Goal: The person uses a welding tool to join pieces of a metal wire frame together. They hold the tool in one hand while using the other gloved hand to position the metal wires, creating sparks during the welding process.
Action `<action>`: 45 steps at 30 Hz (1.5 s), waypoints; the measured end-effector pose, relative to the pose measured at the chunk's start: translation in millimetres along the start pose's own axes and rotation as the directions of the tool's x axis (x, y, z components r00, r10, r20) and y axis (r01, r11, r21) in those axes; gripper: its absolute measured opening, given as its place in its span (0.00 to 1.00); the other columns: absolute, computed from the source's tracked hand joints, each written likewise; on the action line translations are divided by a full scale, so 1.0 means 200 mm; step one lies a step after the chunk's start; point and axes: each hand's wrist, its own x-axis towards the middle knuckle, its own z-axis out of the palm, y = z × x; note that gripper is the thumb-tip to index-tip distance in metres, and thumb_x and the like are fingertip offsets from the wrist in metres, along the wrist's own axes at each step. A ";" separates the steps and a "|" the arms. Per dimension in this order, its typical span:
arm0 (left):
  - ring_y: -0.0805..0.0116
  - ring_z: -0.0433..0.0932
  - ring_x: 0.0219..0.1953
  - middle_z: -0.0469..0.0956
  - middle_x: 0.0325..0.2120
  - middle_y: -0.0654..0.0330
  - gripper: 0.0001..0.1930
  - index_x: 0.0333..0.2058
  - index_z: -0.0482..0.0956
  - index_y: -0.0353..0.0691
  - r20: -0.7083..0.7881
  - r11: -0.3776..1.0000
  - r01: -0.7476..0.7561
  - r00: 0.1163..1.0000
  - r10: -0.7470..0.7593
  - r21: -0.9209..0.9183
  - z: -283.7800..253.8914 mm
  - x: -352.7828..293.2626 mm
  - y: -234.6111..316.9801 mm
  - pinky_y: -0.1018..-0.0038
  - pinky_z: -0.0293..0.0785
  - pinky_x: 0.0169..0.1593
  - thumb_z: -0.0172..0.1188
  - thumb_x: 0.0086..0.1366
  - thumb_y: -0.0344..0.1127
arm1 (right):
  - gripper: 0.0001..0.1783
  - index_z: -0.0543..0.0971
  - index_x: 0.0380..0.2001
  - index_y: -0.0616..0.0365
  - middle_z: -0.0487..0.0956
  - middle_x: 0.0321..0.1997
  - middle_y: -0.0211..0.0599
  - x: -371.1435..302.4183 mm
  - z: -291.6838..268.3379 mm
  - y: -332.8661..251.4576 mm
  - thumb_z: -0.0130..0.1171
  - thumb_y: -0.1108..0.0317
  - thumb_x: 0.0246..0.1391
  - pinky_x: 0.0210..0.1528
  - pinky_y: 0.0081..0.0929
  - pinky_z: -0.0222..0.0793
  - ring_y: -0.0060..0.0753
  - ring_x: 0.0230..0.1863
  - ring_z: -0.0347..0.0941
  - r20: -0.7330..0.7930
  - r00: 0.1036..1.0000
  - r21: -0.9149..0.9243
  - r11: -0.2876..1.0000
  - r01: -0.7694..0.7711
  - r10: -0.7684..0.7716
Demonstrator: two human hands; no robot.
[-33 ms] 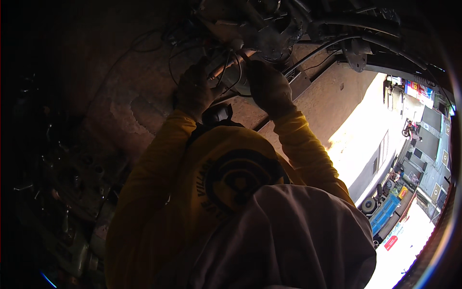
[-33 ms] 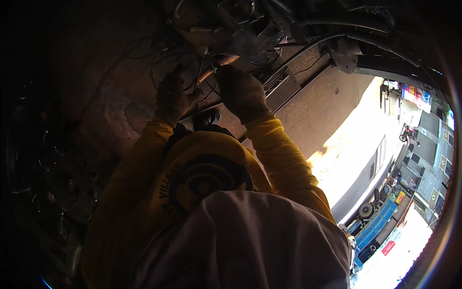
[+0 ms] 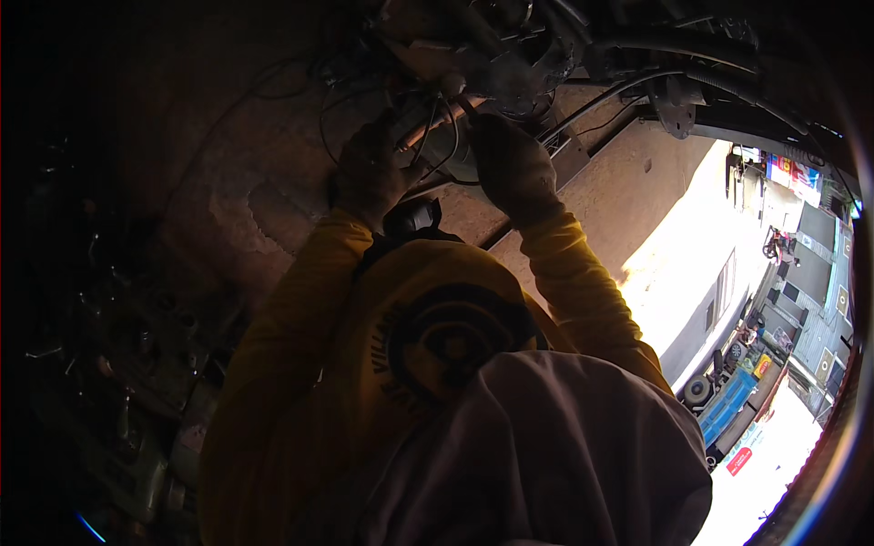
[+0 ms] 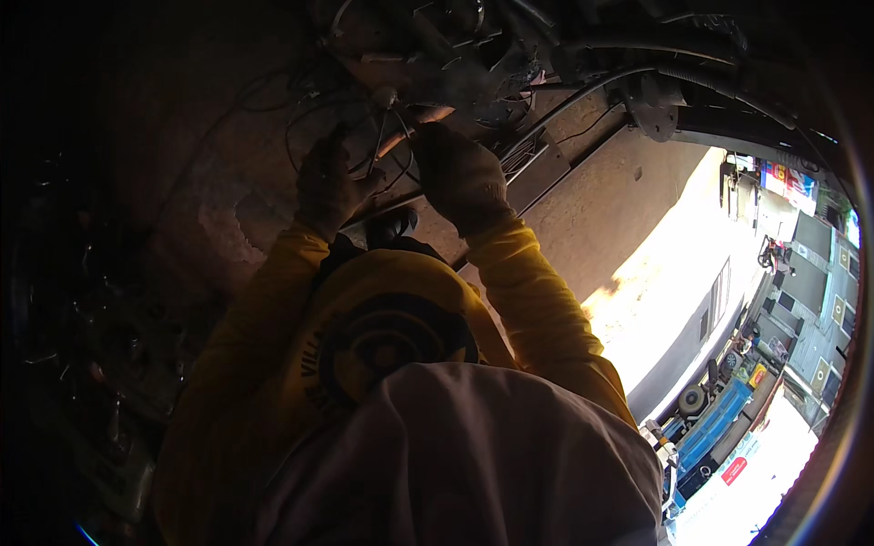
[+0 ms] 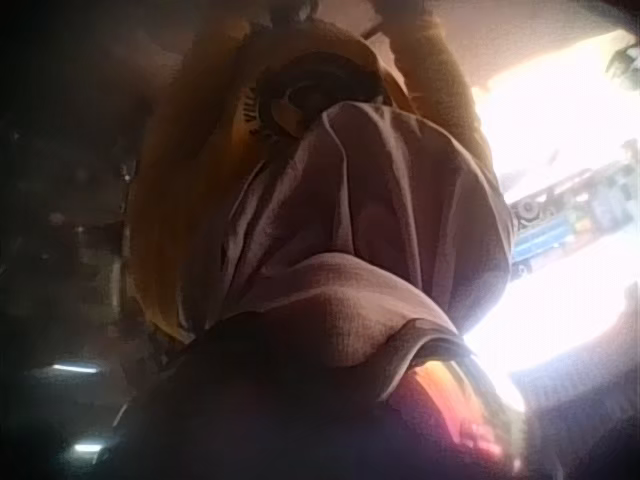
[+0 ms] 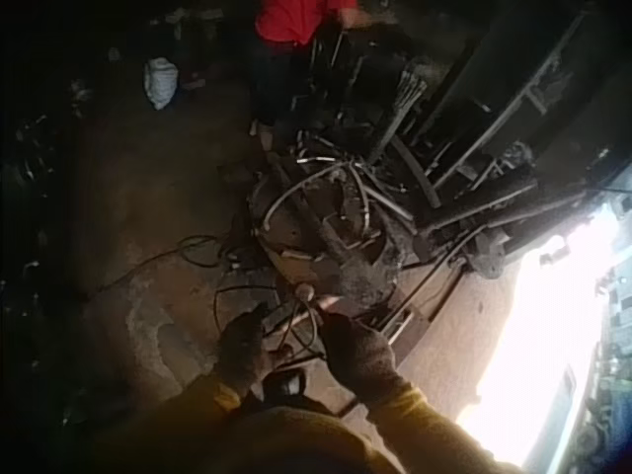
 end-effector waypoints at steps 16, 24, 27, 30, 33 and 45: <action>0.63 0.78 0.38 0.77 0.37 0.62 0.48 0.64 0.66 0.41 -0.051 0.999 -0.039 0.998 0.039 0.006 -0.02 -0.01 -0.01 0.63 0.79 0.44 0.79 0.46 0.49 | 0.10 0.79 0.44 0.58 0.80 0.41 0.43 -0.05 0.13 0.07 0.54 0.69 0.60 0.36 0.41 0.78 0.48 0.37 0.80 -0.152 0.985 0.040 0.995 0.093 -0.085; 0.69 0.77 0.34 0.77 0.37 0.61 0.51 0.64 0.64 0.34 -0.142 0.991 -0.079 0.988 0.063 -0.105 -0.08 -0.01 -0.01 0.68 0.78 0.38 0.80 0.45 0.49 | 0.20 0.78 0.48 0.60 0.77 0.40 0.43 -0.23 0.20 0.22 0.57 0.77 0.50 0.38 0.37 0.78 0.48 0.40 0.78 -0.290 0.950 0.409 0.912 0.016 0.113; 0.68 0.78 0.32 0.77 0.37 0.59 0.51 0.64 0.63 0.32 -0.201 0.982 -0.167 0.969 0.146 -0.092 -0.12 0.00 0.00 0.69 0.77 0.36 0.80 0.46 0.49 | 0.17 0.79 0.46 0.61 0.77 0.40 0.43 -0.30 0.17 0.18 0.58 0.80 0.50 0.38 0.38 0.77 0.50 0.40 0.77 -0.328 0.942 0.094 0.995 -0.040 0.069; 0.67 0.78 0.32 0.77 0.39 0.58 0.50 0.63 0.64 0.32 -0.202 0.981 -0.169 0.968 0.147 -0.097 -0.13 0.01 0.02 0.68 0.78 0.35 0.79 0.47 0.50 | 0.13 0.79 0.43 0.61 0.77 0.39 0.44 -0.37 0.22 0.19 0.58 0.80 0.52 0.37 0.38 0.77 0.50 0.38 0.77 -0.271 0.921 0.385 0.908 -0.163 0.280; 0.67 0.78 0.32 0.77 0.40 0.56 0.49 0.63 0.64 0.33 -0.184 0.982 -0.148 0.975 0.125 -0.121 -0.12 0.02 0.02 0.66 0.78 0.35 0.79 0.48 0.51 | 0.10 0.79 0.41 0.61 0.77 0.39 0.44 -0.35 0.20 0.15 0.57 0.79 0.55 0.36 0.39 0.77 0.51 0.37 0.77 -0.480 0.877 0.035 0.997 0.062 -0.038; 0.65 0.76 0.34 0.75 0.34 0.63 0.48 0.64 0.66 0.39 -0.112 0.990 -0.129 0.985 0.135 0.060 0.02 -0.01 -0.01 0.65 0.78 0.38 0.78 0.48 0.52 | 0.13 0.79 0.44 0.60 0.77 0.38 0.44 -0.23 0.08 0.00 0.55 0.76 0.54 0.38 0.37 0.78 0.49 0.38 0.78 -0.378 0.926 0.226 0.969 0.101 -0.009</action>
